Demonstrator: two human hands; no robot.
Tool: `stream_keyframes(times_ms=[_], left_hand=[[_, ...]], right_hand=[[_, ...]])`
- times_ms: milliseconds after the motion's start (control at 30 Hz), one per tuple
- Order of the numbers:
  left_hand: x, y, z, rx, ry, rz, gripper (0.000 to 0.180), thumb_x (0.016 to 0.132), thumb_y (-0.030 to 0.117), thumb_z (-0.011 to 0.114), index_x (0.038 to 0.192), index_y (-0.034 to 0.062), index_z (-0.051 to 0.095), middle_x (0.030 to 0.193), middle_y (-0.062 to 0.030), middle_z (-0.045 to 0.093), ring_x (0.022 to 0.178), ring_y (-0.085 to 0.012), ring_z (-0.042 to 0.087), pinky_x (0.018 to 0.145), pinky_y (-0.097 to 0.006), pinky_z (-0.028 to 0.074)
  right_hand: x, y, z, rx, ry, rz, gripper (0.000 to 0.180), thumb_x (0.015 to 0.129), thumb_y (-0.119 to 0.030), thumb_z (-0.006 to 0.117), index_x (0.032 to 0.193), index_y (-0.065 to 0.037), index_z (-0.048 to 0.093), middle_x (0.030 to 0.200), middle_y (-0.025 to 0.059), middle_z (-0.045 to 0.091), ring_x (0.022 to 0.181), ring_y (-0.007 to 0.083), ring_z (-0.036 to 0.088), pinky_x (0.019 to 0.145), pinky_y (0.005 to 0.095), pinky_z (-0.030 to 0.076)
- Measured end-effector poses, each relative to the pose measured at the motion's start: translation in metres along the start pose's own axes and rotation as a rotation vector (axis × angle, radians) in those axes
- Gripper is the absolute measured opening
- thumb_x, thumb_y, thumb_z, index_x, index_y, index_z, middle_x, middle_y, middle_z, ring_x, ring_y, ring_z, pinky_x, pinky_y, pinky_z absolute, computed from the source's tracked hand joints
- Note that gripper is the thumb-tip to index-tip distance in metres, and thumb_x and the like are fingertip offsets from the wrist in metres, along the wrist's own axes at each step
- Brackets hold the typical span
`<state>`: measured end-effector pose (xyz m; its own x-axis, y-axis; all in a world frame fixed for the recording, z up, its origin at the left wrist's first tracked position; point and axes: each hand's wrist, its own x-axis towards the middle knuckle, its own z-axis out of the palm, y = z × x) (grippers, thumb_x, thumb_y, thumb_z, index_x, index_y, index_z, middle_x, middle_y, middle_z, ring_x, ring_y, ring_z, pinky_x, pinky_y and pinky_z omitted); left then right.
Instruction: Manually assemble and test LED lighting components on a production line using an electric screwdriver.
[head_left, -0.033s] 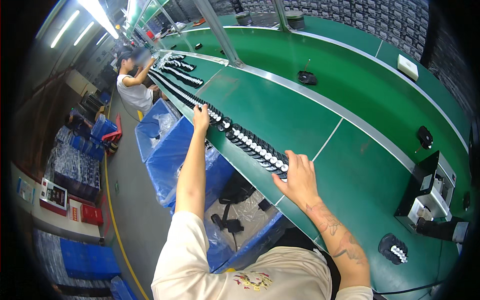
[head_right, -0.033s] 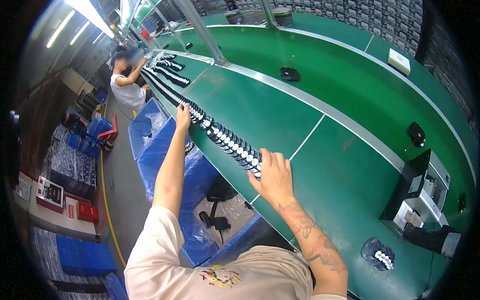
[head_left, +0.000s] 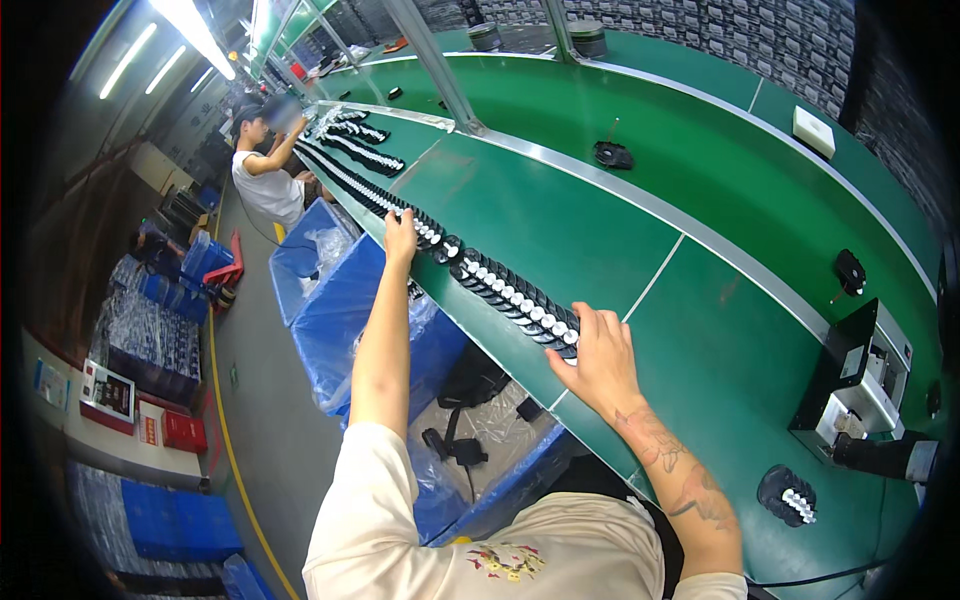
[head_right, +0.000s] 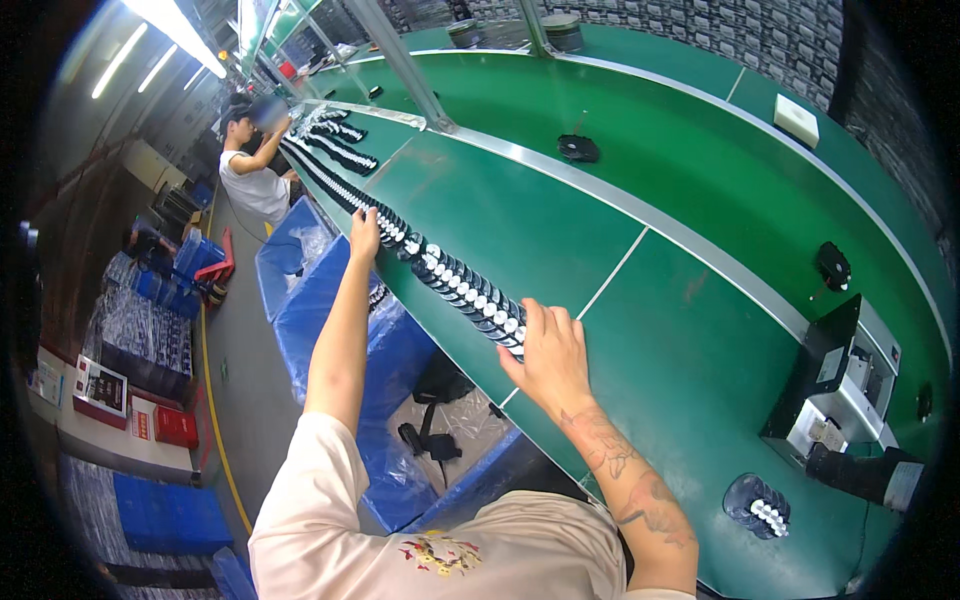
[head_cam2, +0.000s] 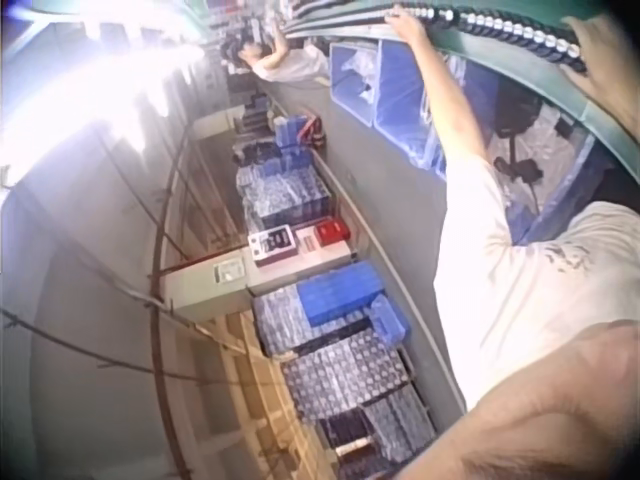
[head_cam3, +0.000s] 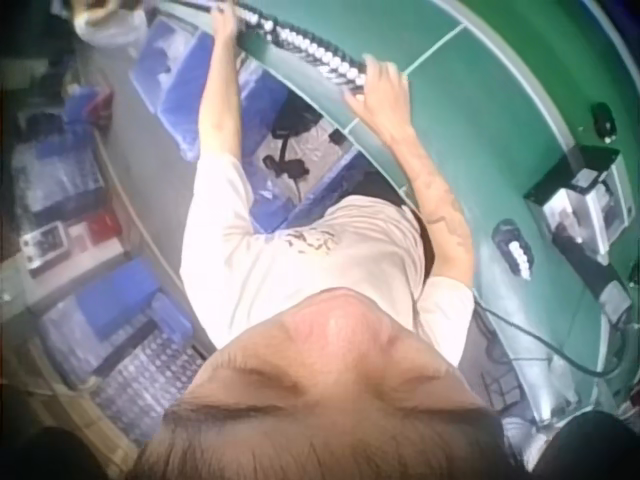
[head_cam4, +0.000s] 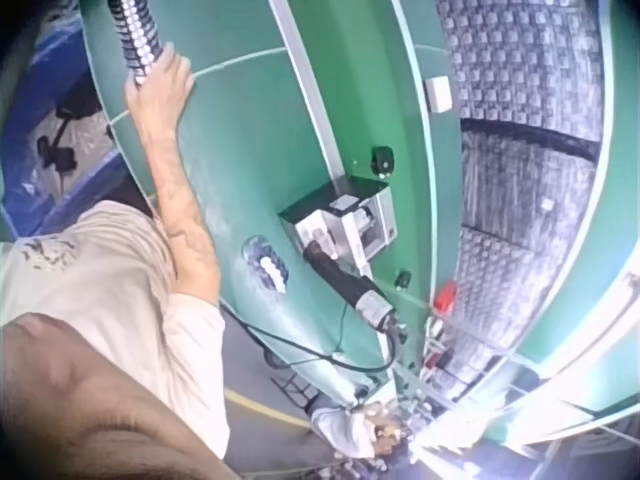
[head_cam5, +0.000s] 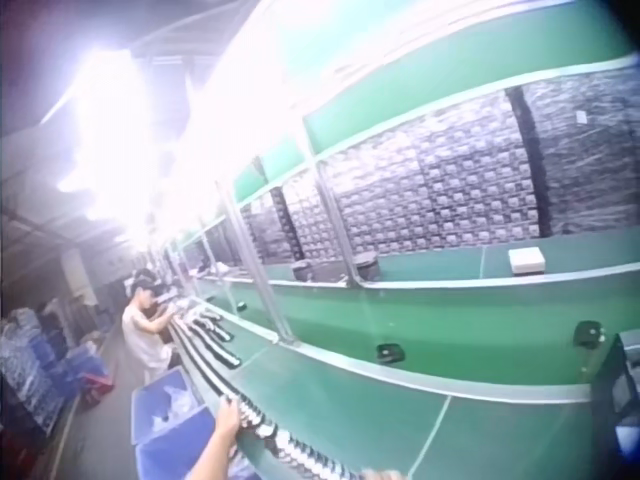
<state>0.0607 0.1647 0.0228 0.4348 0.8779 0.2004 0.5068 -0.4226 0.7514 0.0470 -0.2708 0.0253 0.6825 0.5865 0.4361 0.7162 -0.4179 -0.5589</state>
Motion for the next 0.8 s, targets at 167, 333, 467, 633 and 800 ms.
stream_keyframes(times_ms=[167,333,467,633,800], left_hand=[[0.009,-0.008,0.002,0.03,0.012,0.141,0.071,0.092,0.04,0.056,0.144,-0.0072,0.04,0.14,-0.0313,0.051,0.133,-0.0421,0.048,0.112,-0.043,0.036],[0.009,-0.003,0.01,0.054,-0.053,0.237,0.072,0.092,0.039,0.058,0.143,-0.0084,0.04,0.142,-0.0323,0.048,0.134,-0.0415,0.045,0.112,-0.043,0.034],[0.012,-0.001,0.014,0.05,-0.007,0.125,0.071,0.093,0.04,0.058,0.144,-0.0057,0.04,0.142,-0.0324,0.047,0.134,-0.0409,0.045,0.112,-0.044,0.034],[0.021,0.002,-0.008,0.153,-0.057,0.434,0.065,0.088,0.032,0.056,0.144,0.0007,0.044,0.153,-0.0318,0.033,0.143,-0.0449,0.03,0.117,-0.048,0.027],[-0.074,0.1,-0.048,0.675,-0.555,0.874,0.079,0.063,-0.003,0.07,0.138,0.0174,0.053,0.153,-0.0126,0.041,0.148,-0.0379,0.025,0.12,-0.059,0.02]], right_hand=[[-0.017,0.006,-0.02,0.005,-0.002,0.023,0.062,0.076,-0.029,0.078,0.124,0.0,0.052,0.111,0.0134,0.061,0.106,0.0295,0.055,0.088,0.0423,0.042],[-0.029,0.017,-0.045,0.011,0.011,0.038,0.061,0.075,-0.027,0.079,0.123,-0.001,0.053,0.111,0.0127,0.061,0.105,0.0296,0.055,0.088,0.0424,0.042],[-0.043,0.028,-0.067,0.006,0.024,0.078,0.061,0.072,-0.023,0.08,0.122,-0.001,0.053,0.112,0.0128,0.062,0.104,0.0301,0.056,0.087,0.0425,0.043],[-0.069,0.034,-0.094,-0.001,0.024,0.138,0.062,0.07,-0.022,0.08,0.122,-0.002,0.054,0.111,0.0137,0.061,0.106,0.0314,0.056,0.09,0.0431,0.043],[-0.104,0.042,-0.125,-0.048,0.057,0.27,0.067,0.067,-0.018,0.082,0.125,-0.002,0.053,0.115,0.0152,0.059,0.107,0.0341,0.055,0.092,0.0437,0.044]])
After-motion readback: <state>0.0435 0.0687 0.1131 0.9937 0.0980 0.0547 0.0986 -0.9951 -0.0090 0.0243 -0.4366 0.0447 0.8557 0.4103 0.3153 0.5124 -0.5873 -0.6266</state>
